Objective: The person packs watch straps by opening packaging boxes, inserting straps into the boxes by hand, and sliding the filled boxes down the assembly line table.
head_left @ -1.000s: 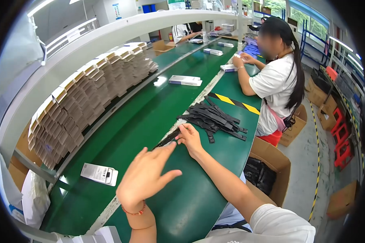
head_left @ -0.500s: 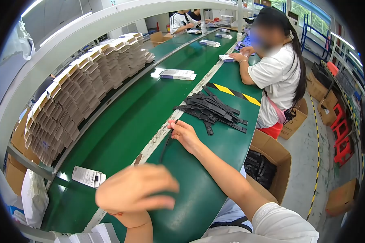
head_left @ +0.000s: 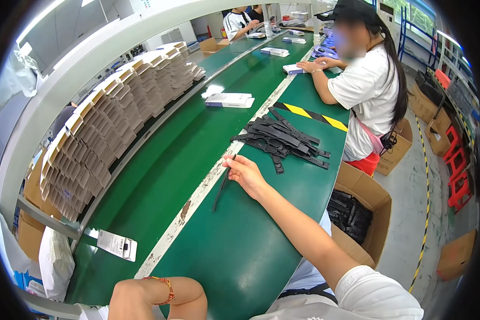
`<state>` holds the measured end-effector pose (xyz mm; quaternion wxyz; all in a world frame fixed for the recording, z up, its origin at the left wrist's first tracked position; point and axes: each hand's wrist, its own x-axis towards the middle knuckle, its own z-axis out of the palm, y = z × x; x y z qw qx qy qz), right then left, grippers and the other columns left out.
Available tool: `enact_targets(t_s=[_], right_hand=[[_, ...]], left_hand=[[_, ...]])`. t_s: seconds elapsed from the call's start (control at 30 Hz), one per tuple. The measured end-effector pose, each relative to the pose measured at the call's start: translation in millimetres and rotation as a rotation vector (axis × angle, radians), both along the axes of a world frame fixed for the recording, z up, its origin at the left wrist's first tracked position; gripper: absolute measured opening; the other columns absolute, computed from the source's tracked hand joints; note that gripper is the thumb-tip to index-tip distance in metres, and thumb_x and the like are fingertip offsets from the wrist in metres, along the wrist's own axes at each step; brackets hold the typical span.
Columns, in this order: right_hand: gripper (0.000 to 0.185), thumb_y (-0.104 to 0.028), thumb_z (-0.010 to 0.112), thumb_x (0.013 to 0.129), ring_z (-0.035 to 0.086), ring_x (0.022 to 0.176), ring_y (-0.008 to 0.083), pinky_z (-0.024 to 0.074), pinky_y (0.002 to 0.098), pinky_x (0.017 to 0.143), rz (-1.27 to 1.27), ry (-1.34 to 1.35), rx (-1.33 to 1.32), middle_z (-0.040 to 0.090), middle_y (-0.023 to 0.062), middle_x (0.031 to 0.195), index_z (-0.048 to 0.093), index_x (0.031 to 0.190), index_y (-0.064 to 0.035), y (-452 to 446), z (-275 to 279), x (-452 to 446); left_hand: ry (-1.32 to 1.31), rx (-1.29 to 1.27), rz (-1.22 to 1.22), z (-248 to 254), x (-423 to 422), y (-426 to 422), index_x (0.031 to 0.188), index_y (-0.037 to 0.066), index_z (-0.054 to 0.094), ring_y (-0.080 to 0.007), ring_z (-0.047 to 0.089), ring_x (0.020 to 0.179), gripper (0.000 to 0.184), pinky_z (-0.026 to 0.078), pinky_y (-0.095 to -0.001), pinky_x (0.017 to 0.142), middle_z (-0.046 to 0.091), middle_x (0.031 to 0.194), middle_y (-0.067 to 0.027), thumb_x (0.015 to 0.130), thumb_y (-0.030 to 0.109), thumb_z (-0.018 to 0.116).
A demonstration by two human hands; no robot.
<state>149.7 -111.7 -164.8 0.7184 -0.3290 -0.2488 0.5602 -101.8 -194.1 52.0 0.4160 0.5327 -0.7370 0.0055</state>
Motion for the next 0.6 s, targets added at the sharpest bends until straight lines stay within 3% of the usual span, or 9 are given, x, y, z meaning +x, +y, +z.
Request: enact_targets(t_s=[0.07,0.17,0.23,0.27,0.33,0.37,0.6], right_hand=[[0.028,-0.018,0.059,0.088,0.053,0.072,0.0066,0.0446,0.0229,0.070,0.000,0.005,-0.006,0.061,0.0017,0.094,0.055,0.112,-0.0039,-1,2,-1],[0.027,-0.017,0.059,0.088,0.053,0.072,0.0069,0.0445,0.0231,0.070,-0.010,0.011,-0.004,0.060,0.0010,0.092,0.056,0.112,-0.0045,-1,4,-2],[0.027,-0.019,0.059,0.089,0.053,0.071,0.0074,0.0438,0.0234,0.069,-0.040,0.023,0.013,0.059,0.0000,0.089,0.056,0.112,-0.0050,-2,4,-2],[0.027,-0.019,0.059,0.089,0.053,0.071,0.0074,0.0438,0.0234,0.069,-0.034,0.013,0.014,0.059,0.0000,0.089,0.056,0.112,-0.0050,-2,4,-2],[0.027,-0.021,0.057,0.090,0.053,0.071,0.0079,0.0430,0.0238,0.068,-0.035,0.053,0.023,0.058,-0.0006,0.086,0.056,0.112,-0.0056,-2,4,-2],[0.027,-0.021,0.057,0.090,0.053,0.071,0.0079,0.0430,0.0238,0.068,-0.032,0.053,0.023,0.058,-0.0006,0.086,0.056,0.112,-0.0056,-1,5,-2],[0.025,-0.026,0.056,0.090,0.053,0.072,0.0086,0.0425,0.0240,0.068,-0.009,0.086,0.027,0.058,-0.0012,0.087,0.058,0.107,-0.0067,-3,6,3]], left_hand=[[-0.022,-0.011,-0.075,1,6,5,0.072,0.003,0.057,-0.0217,0.051,0.067,0.023,0.042,-0.0339,0.066,0.051,0.073,-0.0087,0.085,0.006,0.039],[0.052,0.025,0.009,2,15,13,0.073,0.003,0.058,-0.0202,0.051,0.067,0.022,0.042,-0.0328,0.067,0.051,0.073,-0.0080,0.085,0.005,0.040],[0.126,-0.224,0.210,-2,20,15,0.076,0.004,0.061,-0.0146,0.046,0.054,0.022,0.037,-0.0264,0.054,0.047,0.064,-0.0047,0.086,0.007,0.042],[0.116,-0.224,0.215,-3,21,21,0.076,0.004,0.061,-0.0146,0.046,0.054,0.022,0.037,-0.0264,0.054,0.047,0.064,-0.0047,0.086,0.007,0.042],[0.303,-0.101,0.183,-1,22,41,0.084,-0.009,0.063,-0.0325,0.060,0.071,0.024,0.051,-0.0395,0.067,0.060,0.082,-0.0210,0.085,0.003,0.042],[0.327,-0.122,0.203,0,27,44,0.091,-0.010,0.064,-0.0321,0.061,0.071,0.023,0.051,-0.0383,0.064,0.061,0.082,-0.0217,0.086,0.002,0.045],[0.399,-0.189,0.276,-9,44,62,0.092,-0.007,0.064,-0.0296,0.063,0.067,0.017,0.051,-0.0345,0.059,0.064,0.082,-0.0197,0.088,0.005,0.053]])
